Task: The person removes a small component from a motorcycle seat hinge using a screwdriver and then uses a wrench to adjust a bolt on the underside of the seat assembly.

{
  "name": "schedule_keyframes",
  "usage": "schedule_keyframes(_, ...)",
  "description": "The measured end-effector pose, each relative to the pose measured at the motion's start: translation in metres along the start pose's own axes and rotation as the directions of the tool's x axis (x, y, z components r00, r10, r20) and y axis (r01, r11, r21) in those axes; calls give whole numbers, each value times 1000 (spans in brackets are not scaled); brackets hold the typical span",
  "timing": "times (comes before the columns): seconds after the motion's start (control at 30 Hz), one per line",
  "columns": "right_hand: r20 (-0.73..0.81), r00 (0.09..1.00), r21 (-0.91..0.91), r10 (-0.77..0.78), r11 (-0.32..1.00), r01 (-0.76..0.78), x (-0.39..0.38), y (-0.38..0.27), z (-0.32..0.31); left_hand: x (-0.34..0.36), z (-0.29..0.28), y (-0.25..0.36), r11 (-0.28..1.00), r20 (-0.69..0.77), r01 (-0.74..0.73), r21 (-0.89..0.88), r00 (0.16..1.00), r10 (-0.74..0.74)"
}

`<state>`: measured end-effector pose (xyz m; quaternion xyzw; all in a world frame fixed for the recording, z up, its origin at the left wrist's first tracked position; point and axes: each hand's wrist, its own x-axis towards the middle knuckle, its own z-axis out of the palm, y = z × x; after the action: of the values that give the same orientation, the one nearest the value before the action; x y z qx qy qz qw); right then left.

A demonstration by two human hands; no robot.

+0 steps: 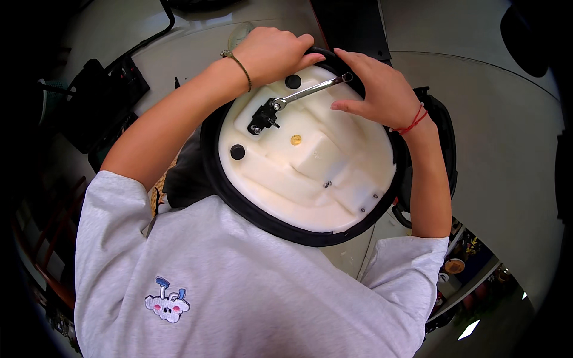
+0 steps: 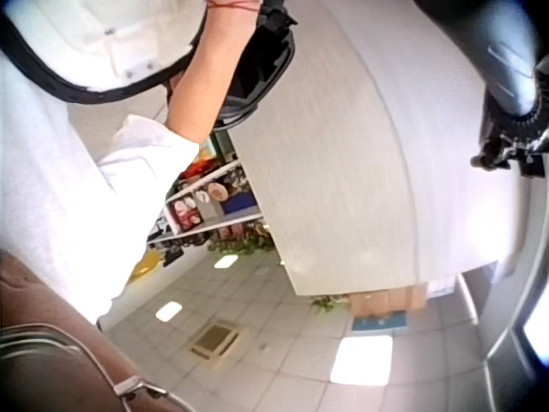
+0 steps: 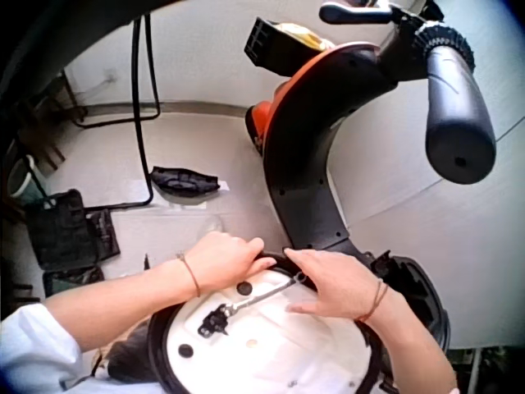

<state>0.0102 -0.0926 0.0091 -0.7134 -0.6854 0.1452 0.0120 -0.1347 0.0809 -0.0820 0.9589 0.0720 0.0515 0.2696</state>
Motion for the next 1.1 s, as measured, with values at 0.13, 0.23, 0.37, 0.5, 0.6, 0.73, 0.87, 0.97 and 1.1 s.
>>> schedule_keyframes(0.13,195,965,-74,178,983,-167,8,0,-9,2,-12,11,996,68,22,-82,998,-16)
schedule_keyframes(0.23,149,983,-66,110,993,-101,9,-2,-12,-6,-17,27,997,29,16,-71,999,-14)
schedule_keyframes(0.37,37,995,-58,87,995,-85,-1,1,-3,-4,-24,45,997,116,71,-28,991,-67)
schedule_keyframes(0.5,-96,992,-20,86,996,-88,-11,6,12,-2,-23,45,997,119,69,-45,991,-63)
schedule_keyframes(0.6,-254,965,21,62,998,-59,-16,8,25,-1,-24,42,996,121,28,-85,992,-18)
schedule_keyframes(0.73,-358,929,43,94,996,-84,-13,15,38,-1,-16,36,996,75,11,-91,997,-4)
schedule_keyframes(0.87,-329,923,-59,199,971,-231,-12,11,41,-4,-3,29,989,-97,-97,-112,991,87)
schedule_keyframes(0.97,-332,912,-187,239,931,-312,-11,0,42,-8,3,24,980,-181,-147,-137,976,122)
schedule_keyframes(1.1,-400,831,-188,386,853,-487,-10,-15,54,2,-20,29,982,200,143,-121,973,-117)
